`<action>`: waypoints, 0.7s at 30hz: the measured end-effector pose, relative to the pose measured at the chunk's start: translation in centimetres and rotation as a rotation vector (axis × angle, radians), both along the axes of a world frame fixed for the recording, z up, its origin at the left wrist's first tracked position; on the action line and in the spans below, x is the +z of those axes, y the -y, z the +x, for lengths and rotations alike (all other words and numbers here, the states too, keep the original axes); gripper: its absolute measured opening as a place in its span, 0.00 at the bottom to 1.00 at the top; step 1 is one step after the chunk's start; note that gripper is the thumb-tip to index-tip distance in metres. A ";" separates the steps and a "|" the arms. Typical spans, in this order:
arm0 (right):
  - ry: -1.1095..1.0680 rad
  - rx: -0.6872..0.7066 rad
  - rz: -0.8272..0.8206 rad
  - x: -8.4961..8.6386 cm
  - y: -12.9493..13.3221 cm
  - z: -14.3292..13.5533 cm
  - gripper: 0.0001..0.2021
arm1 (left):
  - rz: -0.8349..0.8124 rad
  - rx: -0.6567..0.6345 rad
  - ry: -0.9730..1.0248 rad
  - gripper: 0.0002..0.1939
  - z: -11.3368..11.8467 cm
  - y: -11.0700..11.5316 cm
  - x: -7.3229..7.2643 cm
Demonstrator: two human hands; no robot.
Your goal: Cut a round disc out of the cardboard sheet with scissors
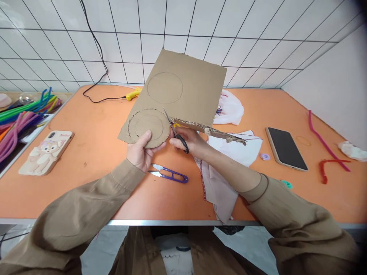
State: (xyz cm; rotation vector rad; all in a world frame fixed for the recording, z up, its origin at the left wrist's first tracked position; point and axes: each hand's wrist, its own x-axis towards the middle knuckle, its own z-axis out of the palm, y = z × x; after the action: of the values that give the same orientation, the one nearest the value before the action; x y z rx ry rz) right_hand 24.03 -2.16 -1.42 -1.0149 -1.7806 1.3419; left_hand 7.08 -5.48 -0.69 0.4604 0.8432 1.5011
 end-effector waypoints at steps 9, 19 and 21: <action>0.055 -0.067 0.064 -0.3 -0.1 -0.2 0.15 | 0.012 0.011 -0.005 0.27 0.0 0.0 0.3; 0.082 -0.100 0.020 -0.3 0.1 -0.4 0.16 | -0.004 0.026 -0.007 0.27 0.1 0.1 0.5; 0.088 -0.104 0.040 -0.2 0.0 -0.4 0.16 | -0.007 0.028 -0.009 0.27 0.1 0.1 0.5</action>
State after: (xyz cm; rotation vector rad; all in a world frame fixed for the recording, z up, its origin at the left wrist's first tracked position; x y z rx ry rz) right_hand 23.67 -2.20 -1.65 -1.1445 -1.7857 1.2103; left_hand 7.21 -5.58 -0.16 0.4520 0.8647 1.5223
